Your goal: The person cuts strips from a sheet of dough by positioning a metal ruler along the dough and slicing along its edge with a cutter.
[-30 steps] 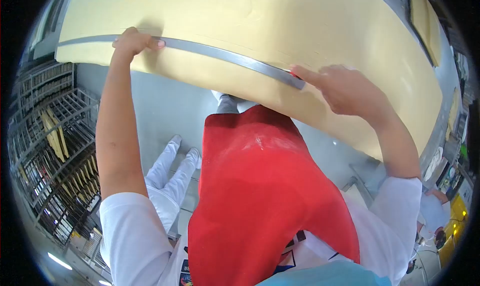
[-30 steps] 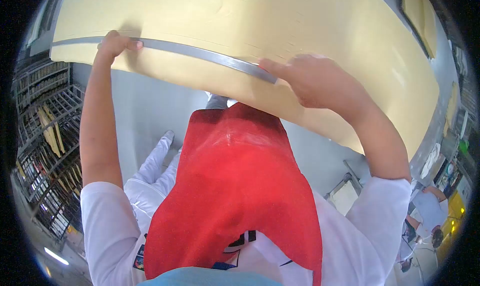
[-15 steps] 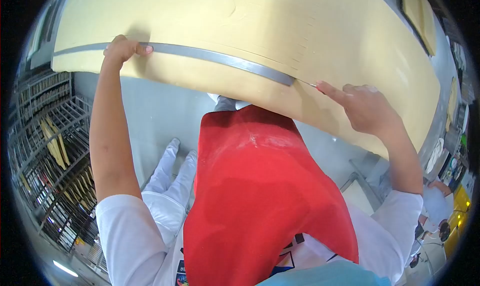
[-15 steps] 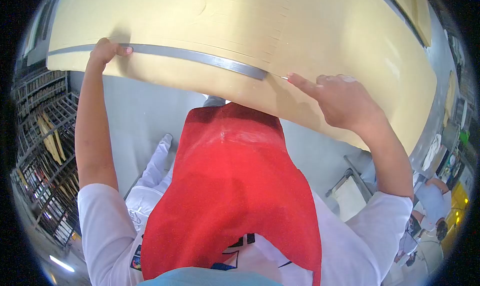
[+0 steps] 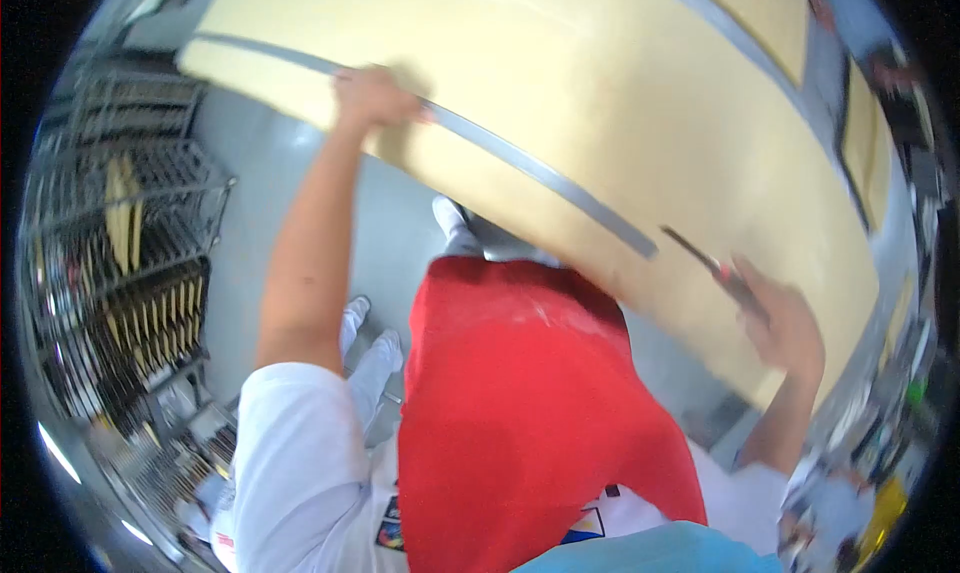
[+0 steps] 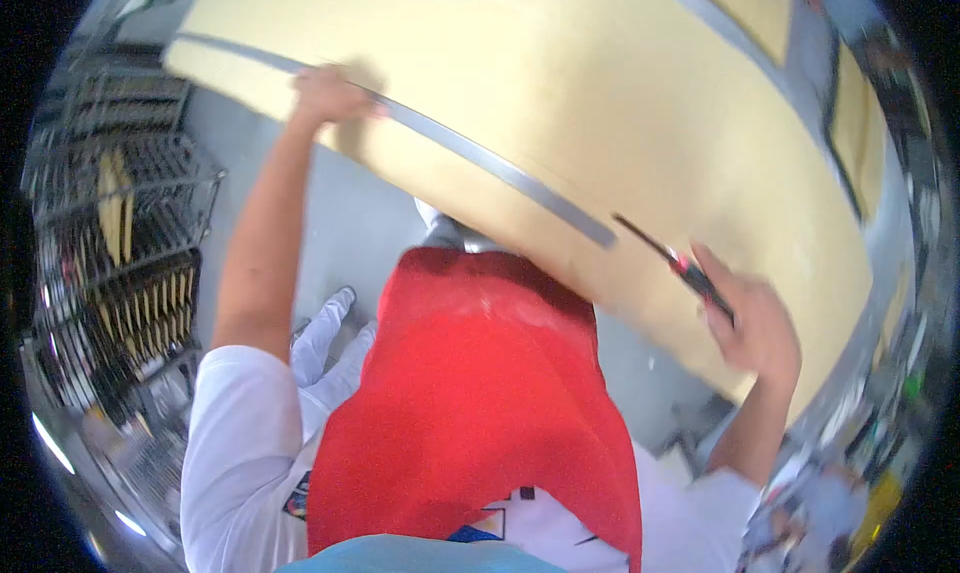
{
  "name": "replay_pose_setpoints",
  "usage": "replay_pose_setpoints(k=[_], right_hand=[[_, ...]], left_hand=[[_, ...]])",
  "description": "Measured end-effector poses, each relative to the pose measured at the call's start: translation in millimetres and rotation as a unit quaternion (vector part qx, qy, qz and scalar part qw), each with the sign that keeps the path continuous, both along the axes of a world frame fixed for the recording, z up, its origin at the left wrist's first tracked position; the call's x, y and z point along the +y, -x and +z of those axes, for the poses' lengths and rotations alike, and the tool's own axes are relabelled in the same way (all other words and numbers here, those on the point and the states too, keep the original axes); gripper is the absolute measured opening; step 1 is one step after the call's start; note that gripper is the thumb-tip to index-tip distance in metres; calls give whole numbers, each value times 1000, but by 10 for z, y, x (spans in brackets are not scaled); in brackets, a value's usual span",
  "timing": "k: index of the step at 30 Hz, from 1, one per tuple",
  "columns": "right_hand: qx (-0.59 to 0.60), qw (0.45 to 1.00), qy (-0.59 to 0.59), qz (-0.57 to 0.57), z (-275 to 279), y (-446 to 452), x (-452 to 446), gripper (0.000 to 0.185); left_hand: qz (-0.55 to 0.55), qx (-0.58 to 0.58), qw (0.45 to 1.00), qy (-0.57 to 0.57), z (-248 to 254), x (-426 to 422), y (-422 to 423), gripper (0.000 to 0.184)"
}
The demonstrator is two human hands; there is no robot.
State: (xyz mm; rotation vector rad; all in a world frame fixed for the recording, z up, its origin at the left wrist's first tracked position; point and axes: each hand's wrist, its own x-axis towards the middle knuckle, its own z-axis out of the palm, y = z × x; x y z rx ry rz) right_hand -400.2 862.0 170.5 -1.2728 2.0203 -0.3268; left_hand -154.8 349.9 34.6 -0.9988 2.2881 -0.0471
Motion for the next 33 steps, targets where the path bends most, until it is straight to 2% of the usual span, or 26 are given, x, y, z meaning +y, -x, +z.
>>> replay_pose_setpoints(k=[1,2,3,4,6,8,9,11,12,14,16,18,21,23,25,27,29,33], right_hand=[[-12,1000,19,-11,-1,-66,-123,60],[-25,999,39,-21,-63,-132,-259,59],[-14,998,40,-42,-196,-235,-448,55],[-7,997,37,-66,-373,-373,-654,51],[58,993,105,7,-789,-667,-1176,38],[76,985,153,-13,-1109,-1067,-1740,33],[78,985,156,-7,-1213,-1238,-1977,33],[151,971,181,-24,-1351,-1499,-2460,34],[150,971,186,-20,-1421,-1548,-2525,34],[202,965,150,-73,-1466,-1695,-2723,34],[216,964,131,-84,-1443,-1768,-2842,32],[236,960,112,-102,-1421,-1751,-2911,30],[216,963,121,-106,-1465,-1737,-2854,34],[216,962,115,-123,-1436,-1782,-2878,36],[215,959,114,-143,-1439,-1819,-2892,37],[232,955,114,-142,-1450,-1823,-2911,39],[242,952,116,-148,-1472,-1843,-2888,39],[236,946,114,-191,-1383,-1902,-2971,40]], left_hand=[[50,67,996,-17,-170,-92,-78,102],[46,132,990,-17,-202,-71,-144,101],[37,149,987,44,-105,53,-140,96],[31,188,982,-3,99,110,-200,97],[-2,231,973,19,46,78,-392,106],[-19,322,943,86,-182,12,-594,99],[-13,325,941,91,-235,-43,-713,99],[-70,467,877,86,-294,-266,-935,64],[-68,467,877,92,-331,-315,-990,64],[-144,514,846,11,-381,-557,-1174,37],[-157,519,841,2,-362,-831,-1291,32],[-216,530,820,-23,-345,-1192,-1329,30],[-218,564,797,-10,-602,-2081,-1452,33],[-183,528,829,11,-376,-2587,-1610,37],[-200,524,828,7,-363,-3067,-1771,36],[-217,521,826,5,-332,-3292,-1785,36],[-257,463,846,-59,-259,-3411,-1773,30],[-291,459,836,-71,-122,-3470,-1792,27]])
